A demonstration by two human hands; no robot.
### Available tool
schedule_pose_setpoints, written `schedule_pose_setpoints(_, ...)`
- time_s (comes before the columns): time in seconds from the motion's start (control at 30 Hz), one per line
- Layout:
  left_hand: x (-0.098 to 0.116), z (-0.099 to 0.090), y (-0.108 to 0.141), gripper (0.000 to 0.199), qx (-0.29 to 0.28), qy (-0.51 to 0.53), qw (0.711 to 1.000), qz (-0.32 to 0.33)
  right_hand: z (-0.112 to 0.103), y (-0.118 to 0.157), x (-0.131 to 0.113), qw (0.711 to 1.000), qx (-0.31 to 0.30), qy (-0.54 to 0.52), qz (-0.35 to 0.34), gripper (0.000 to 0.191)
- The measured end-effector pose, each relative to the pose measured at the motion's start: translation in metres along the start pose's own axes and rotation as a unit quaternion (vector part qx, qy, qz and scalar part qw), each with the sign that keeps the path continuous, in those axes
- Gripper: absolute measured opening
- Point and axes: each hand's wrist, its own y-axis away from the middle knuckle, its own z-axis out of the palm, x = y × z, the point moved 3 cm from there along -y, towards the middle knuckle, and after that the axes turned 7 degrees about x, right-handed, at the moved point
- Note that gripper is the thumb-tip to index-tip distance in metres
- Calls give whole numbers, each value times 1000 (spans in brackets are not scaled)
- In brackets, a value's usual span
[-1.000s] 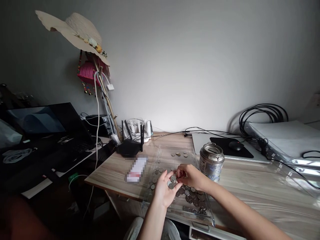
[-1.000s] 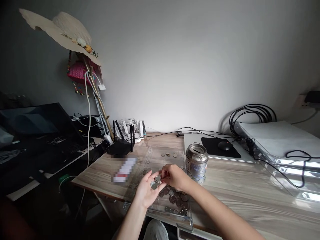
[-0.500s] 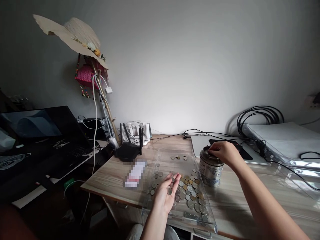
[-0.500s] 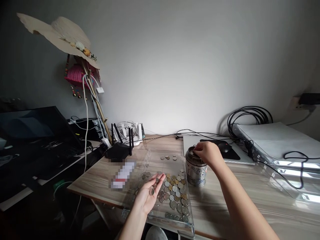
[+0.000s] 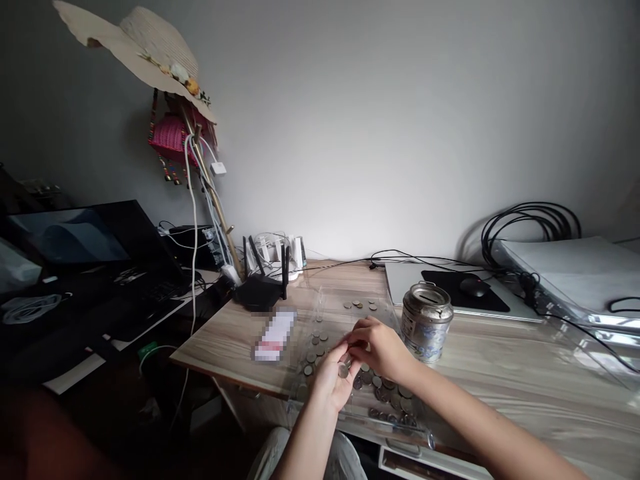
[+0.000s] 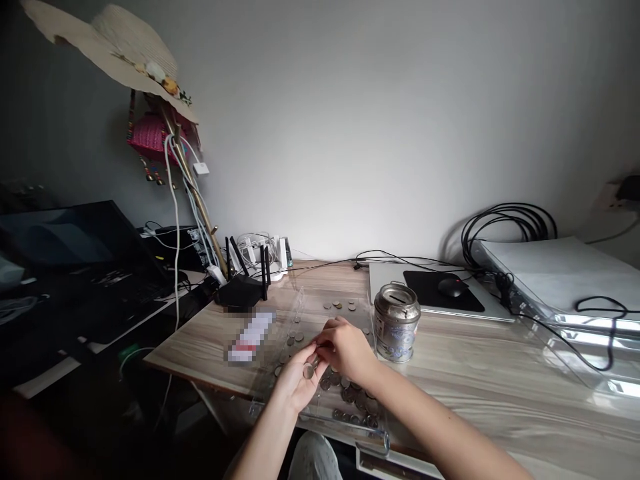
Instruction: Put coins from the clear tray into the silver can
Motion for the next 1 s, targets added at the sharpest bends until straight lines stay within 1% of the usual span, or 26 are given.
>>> schedule_pose_setpoints(0.07,0,1,1,18,-12,-3,1000,-14,-8,-1,3,1000,12,7,1,15)
schedule_pose_setpoints(0.1,0,2,2,20,-23,-5,1000,-19,-17,-2,6,999,36,13,-1,16)
schedule_pose_setpoints(0.13,0,3,3,23,-31,-6,999,-20,-31,-3,10,997,73,23,-3,17)
schedule_pose_setpoints(0.2,1,3,5,26,-36,-9,999,-21,-65,-2,24,983,173,59,12,20)
schedule_pose_setpoints(0.23,1,3,6,26,-32,-10,999,-23,-83,-1,34,971,223,87,31,21)
schedule_pose_setpoints(0.27,2,3,8,25,-27,-12,999,-25,-99,1,45,955,259,126,67,21)
schedule_pose_setpoints(0.3,2,3,9,23,-25,-13,999,-29,-114,2,58,941,274,159,119,19)
schedule_pose_setpoints(0.37,2,4,11,18,-25,-21,999,-40,-132,5,84,931,241,178,208,17)
schedule_pose_setpoints(0.43,2,4,12,11,-37,-47,997,-44,-138,7,103,934,189,162,258,15)
schedule_pose_setpoints(0.5,1,4,11,5,-61,-87,994,-38,-137,8,112,940,157,142,268,14)
schedule_pose_setpoints(0.57,0,3,8,12,-86,-122,989,-24,-134,8,111,946,144,139,255,14)
schedule_pose_setpoints(0.6,-1,3,7,15,-92,-133,987,-17,-132,7,107,949,152,145,236,15)
schedule_pose_setpoints(0.63,-1,2,6,16,-91,-138,986,-12,-130,6,99,949,178,156,209,16)
schedule_pose_setpoints(0.67,-1,2,5,17,-88,-137,987,-12,-128,6,89,945,220,169,174,19)
schedule_pose_setpoints(0.7,-2,1,4,17,-83,-132,988,-16,-124,5,77,939,265,175,135,21)
schedule_pose_setpoints(0.73,-2,1,4,18,-79,-127,989,-22,-118,5,64,936,296,168,94,23)
schedule_pose_setpoints(0.77,-2,0,3,19,-77,-124,989,-27,-108,5,51,941,298,146,59,23)
schedule_pose_setpoints(0.8,-2,0,3,22,-78,-126,988,-30,-95,4,39,956,270,113,32,23)
schedule_pose_setpoints(0.83,-3,0,3,24,-78,-133,987,-35,-79,3,27,977,201,71,15,23)
schedule_pose_setpoints(0.87,-4,0,3,28,-76,-143,986,-40,-62,3,18,991,129,37,13,23)
schedule_pose_setpoints(0.9,-5,0,3,31,-72,-154,985,-43,-46,3,11,998,67,12,15,22)
schedule_pose_setpoints(0.93,-6,0,3,34,-68,-163,983,-47,-32,4,6,1000,19,-8,23,21)
schedule_pose_setpoints(1.0,-8,0,3,40,-69,-178,980,-53,-10,4,3,998,-31,-43,38,17)
